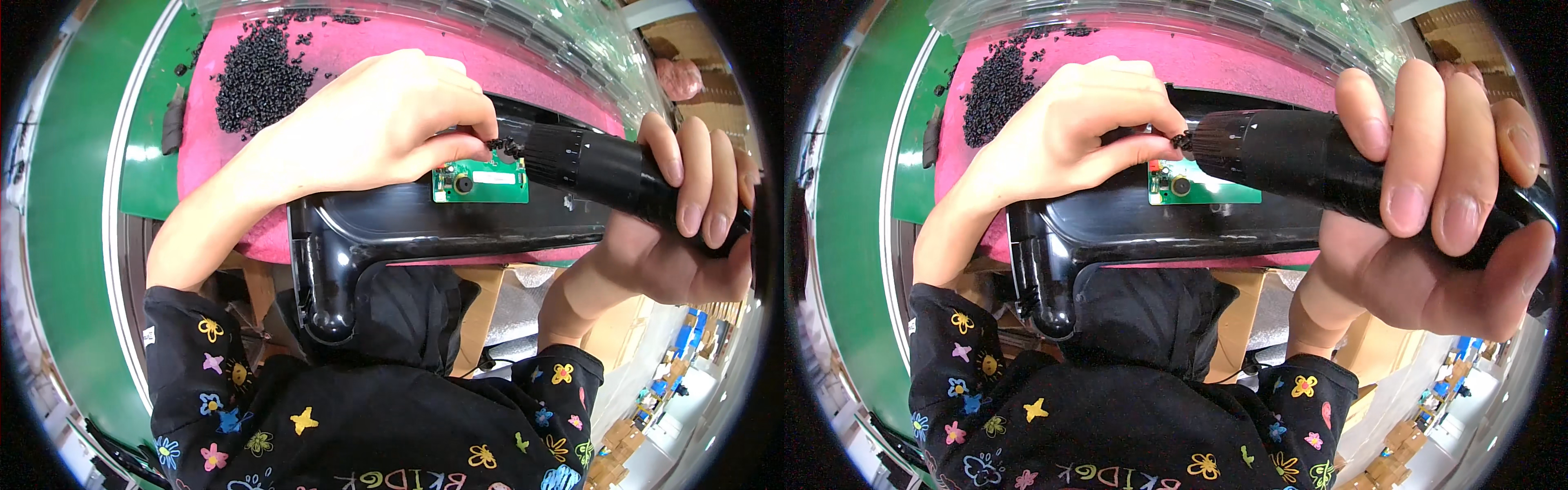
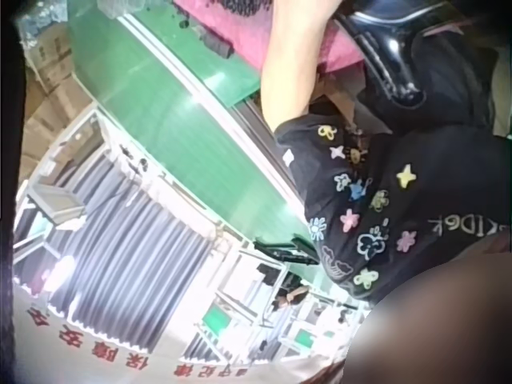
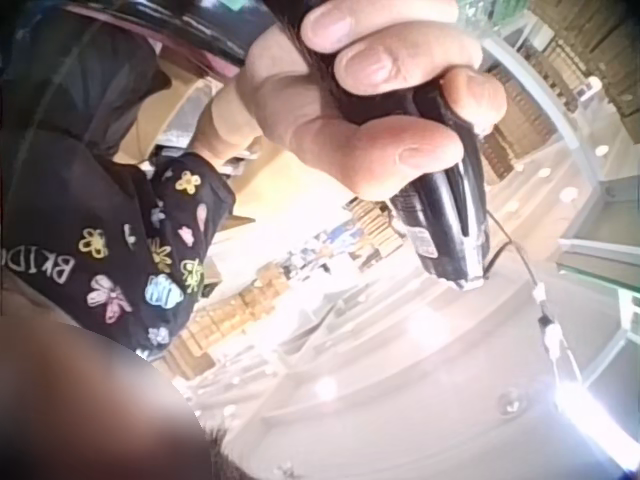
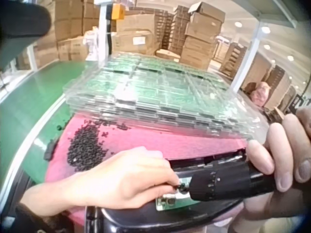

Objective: Assemble circuit boards into plastic housings using an electric screwdriver.

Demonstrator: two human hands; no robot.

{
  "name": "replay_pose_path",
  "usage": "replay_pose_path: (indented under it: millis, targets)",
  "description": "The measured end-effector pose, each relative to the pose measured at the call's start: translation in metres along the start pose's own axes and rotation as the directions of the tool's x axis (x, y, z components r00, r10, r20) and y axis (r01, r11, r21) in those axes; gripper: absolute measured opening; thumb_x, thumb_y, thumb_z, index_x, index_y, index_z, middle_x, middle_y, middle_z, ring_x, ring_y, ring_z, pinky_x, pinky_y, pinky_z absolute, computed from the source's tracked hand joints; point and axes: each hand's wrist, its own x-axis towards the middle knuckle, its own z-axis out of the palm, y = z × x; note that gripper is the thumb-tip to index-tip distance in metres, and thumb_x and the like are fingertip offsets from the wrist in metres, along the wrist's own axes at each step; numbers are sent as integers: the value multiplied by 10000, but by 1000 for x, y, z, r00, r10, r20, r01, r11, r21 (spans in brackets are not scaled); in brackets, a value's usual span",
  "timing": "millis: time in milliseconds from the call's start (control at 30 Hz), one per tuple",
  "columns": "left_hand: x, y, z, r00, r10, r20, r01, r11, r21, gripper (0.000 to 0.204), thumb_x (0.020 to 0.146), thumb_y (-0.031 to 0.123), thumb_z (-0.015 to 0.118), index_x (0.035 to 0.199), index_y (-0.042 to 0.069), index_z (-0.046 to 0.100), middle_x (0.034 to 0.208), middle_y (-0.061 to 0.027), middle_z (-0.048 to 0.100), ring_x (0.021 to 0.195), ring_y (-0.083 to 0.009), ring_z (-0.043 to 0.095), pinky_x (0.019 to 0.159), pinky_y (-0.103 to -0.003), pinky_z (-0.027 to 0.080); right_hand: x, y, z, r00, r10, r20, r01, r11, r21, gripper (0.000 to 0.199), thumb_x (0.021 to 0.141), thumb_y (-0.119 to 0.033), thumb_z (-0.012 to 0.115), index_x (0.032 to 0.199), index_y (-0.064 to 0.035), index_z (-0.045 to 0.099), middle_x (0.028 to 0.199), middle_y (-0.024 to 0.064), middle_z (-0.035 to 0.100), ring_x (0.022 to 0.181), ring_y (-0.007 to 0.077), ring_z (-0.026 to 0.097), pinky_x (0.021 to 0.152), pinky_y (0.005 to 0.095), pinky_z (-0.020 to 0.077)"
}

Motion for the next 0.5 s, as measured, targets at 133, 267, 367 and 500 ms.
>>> replay_pose_path:
  millis: [133,267,367,500]
  targets:
    - [3,3,-2,1000,-5,-11,6,1000,3,171,790,81,752,909,3,657,820,-109,646,785,-300,619,723,-378,488,-2,1,0,1000,-21,-12,22,1000,5,282,768,-208,743,974,-106,580,710,-80,534,673,46,474,763,254,325]
    - [4,1,1,1000,-9,-15,9,1000,-25,205,776,88,764,928,10,650,845,-107,645,802,-304,621,739,-388,494,-3,4,0,999,-34,-33,34,999,5,281,764,-205,740,962,-109,567,705,-80,529,668,49,469,759,256,325]
    - [4,-4,1,998,64,4,-64,996,65,241,761,96,774,945,11,643,877,-106,644,825,-308,625,751,-392,498,-5,6,0,996,-42,-78,43,999,9,274,763,-200,735,952,-112,557,699,-78,524,662,51,465,757,256,329]
    - [3,-6,3,997,76,16,-77,994,82,277,744,108,780,961,12,635,903,-107,639,854,-311,629,762,-401,498,-6,8,4,992,-52,-113,58,997,45,269,763,-198,729,944,-118,547,694,-72,519,655,53,461,754,253,335]
